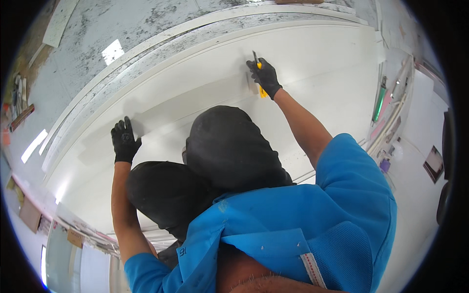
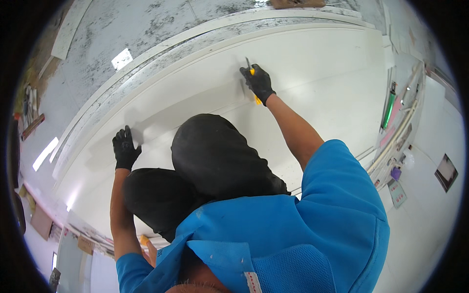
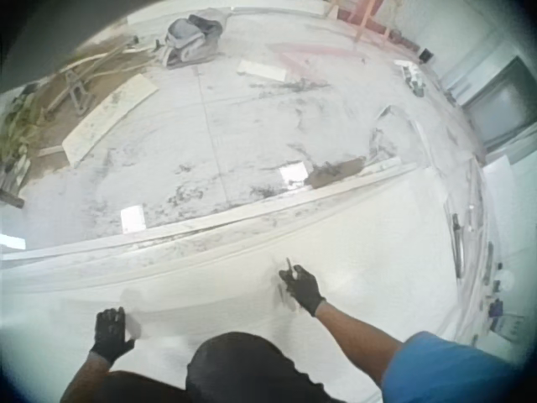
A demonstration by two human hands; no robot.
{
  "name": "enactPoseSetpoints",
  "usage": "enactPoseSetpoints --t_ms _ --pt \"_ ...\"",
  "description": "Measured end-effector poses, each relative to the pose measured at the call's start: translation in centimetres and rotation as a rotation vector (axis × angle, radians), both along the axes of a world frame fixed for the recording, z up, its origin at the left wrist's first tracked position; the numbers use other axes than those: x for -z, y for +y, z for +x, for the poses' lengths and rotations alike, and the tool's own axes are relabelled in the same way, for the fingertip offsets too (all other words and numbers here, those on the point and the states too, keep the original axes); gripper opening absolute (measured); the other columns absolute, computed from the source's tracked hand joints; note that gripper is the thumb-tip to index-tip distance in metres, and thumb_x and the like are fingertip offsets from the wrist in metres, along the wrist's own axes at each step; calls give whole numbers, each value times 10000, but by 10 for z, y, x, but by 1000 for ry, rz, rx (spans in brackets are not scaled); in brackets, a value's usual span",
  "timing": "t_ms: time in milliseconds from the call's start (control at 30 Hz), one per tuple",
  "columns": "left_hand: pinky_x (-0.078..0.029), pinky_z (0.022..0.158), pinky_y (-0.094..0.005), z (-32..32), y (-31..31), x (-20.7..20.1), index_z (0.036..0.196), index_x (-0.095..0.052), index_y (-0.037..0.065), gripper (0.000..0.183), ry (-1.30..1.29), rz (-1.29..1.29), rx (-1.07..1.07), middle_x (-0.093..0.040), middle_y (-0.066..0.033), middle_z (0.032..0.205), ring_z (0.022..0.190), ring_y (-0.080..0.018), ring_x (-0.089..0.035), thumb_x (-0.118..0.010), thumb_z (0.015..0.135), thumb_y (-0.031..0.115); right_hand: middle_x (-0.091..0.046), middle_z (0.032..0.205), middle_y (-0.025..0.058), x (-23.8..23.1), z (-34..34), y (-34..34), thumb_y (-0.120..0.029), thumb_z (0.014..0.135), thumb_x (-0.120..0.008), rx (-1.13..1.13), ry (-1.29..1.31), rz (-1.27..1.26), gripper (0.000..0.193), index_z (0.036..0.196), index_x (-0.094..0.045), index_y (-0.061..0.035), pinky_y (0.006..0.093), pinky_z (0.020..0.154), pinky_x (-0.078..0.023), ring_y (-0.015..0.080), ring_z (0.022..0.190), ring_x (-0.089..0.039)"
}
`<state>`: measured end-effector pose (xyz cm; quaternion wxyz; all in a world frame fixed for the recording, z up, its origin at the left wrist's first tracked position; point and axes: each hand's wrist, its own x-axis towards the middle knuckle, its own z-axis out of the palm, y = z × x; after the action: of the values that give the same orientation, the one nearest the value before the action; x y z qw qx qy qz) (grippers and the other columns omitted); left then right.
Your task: The person kneels on the floor and installs white rectangular floor tiles. They position each tile, press it into place, and use a yellow utility knife to trim the edges for a precise fit. Another worker is visible in the background.
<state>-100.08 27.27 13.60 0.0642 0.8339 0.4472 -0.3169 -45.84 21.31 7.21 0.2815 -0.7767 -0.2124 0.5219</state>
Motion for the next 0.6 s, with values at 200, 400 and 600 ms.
enactPoseSetpoints --t_ms 200,400,600 --pt "-399 1020 -480 -94 4 -67 1527 -280 28 1040 242 64 -140 -462 -217 1417 1311 -368 -439 -792 696 385 -582 692 -26 62 12 -6 -297 953 -672 89 30 128 186 955 -653 -112 247 478 -433 77 527 -529" --pt "-421 1022 -461 -173 -12 -94 1533 -271 51 1026 400 60 -283 -431 -204 1472 1359 -355 -416 -791 700 349 -552 654 -21 81 25 -10 -273 939 -697 -2 -96 113 186 899 -609 -114 245 444 -416 83 495 -521" --pt "-424 1017 -461 -252 2 -45 1531 -277 62 1007 350 72 -298 -397 -180 1517 1382 -341 -396 -784 704 334 -550 635 -3 56 66 51 -341 918 -702 -449 -312 -141 266 857 -593 -106 278 457 -416 103 505 -519"
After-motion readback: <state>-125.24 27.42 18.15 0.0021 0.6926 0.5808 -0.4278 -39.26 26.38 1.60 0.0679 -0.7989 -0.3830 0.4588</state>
